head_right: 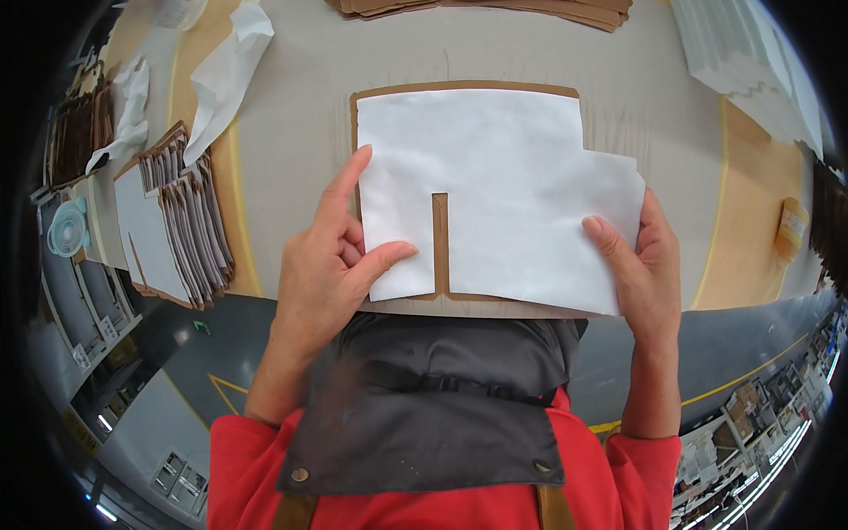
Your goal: Applying glue to a leather piece and adhering a fabric or paper lining to it.
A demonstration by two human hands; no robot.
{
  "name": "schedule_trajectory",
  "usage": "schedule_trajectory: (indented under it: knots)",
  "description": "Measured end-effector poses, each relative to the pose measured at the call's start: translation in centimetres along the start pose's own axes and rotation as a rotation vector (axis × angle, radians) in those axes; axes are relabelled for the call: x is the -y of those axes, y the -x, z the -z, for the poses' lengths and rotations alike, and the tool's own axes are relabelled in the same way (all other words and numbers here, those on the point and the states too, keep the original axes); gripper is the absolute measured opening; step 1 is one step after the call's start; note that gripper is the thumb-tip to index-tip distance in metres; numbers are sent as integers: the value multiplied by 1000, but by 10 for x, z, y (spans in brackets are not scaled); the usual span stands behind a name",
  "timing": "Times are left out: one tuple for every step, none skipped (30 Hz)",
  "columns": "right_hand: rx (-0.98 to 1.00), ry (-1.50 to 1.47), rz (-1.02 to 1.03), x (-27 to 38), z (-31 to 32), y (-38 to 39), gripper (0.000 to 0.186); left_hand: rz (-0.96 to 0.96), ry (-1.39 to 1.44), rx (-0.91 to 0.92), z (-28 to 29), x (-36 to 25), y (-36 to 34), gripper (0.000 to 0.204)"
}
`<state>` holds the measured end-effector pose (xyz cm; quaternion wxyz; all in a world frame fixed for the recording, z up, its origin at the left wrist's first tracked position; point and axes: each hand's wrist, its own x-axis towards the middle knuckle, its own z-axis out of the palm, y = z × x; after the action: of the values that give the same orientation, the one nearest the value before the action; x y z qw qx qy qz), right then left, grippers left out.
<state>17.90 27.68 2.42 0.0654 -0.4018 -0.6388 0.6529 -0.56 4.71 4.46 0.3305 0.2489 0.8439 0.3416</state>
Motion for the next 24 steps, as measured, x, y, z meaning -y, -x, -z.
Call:
schedule_trajectory:
  knots:
    - [-1,0,-4,0,0,0,47,22,3,-13,2,-1,2,86]
    - [-11,15,1,1,0,1,48,43,6,-26,3,-2,4,87]
    - [-21,29,6,1,0,1,49,45,6,-23,5,-1,6,87]
    - [-18,28,4,1,-1,1,49,62,26,-24,6,-1,8,87]
    - [-21,41,10,2,-1,2,49,79,46,-25,7,0,10,88]
    - [-24,54,17,2,-2,2,50,83,45,-25,7,0,10,88]
    - [-20,52,16,2,-2,2,50,79,44,-23,6,2,10,88]
    - [-28,56,14,3,-1,2,50,75,43,-21,6,3,11,88]
    - [-36,59,13,3,-1,2,50,79,41,-22,6,4,11,88]
    - [-32,56,13,3,-2,2,50,64,32,-8,6,4,11,87]
    - [-34,65,13,3,-2,2,49,49,24,7,5,5,11,86]
    - [-36,75,14,3,-3,2,48,51,20,4,5,6,11,86]
    - [-35,74,14,3,-3,2,48,38,14,1,4,6,11,87]
    - [-35,87,14,4,-3,2,47,24,7,-3,4,6,11,88]
    - [-36,100,16,4,-3,2,46,24,7,-3,4,5,11,88]
    - [-39,101,15,5,-2,3,46,36,-3,6,4,4,11,88]
    - [-34,99,20,5,-2,3,45,47,-11,16,4,2,10,89]
    - [-32,98,26,7,0,4,45,43,-9,20,4,1,10,89]
    - [-44,105,25,7,0,5,45,54,-31,10,3,-1,10,89]
    - [-36,109,35,8,0,5,45,64,-52,2,2,-2,10,89]
    - [-30,116,45,8,0,5,45,50,-41,14,4,-4,11,89]
    - [-29,119,48,7,-1,4,46,25,-123,-73,7,-5,12,85]
    - [-39,132,47,6,-2,4,47,-6,-192,-153,7,-7,12,80]
    - [-41,102,40,6,-1,5,47,-30,-162,-128,6,-8,12,80]
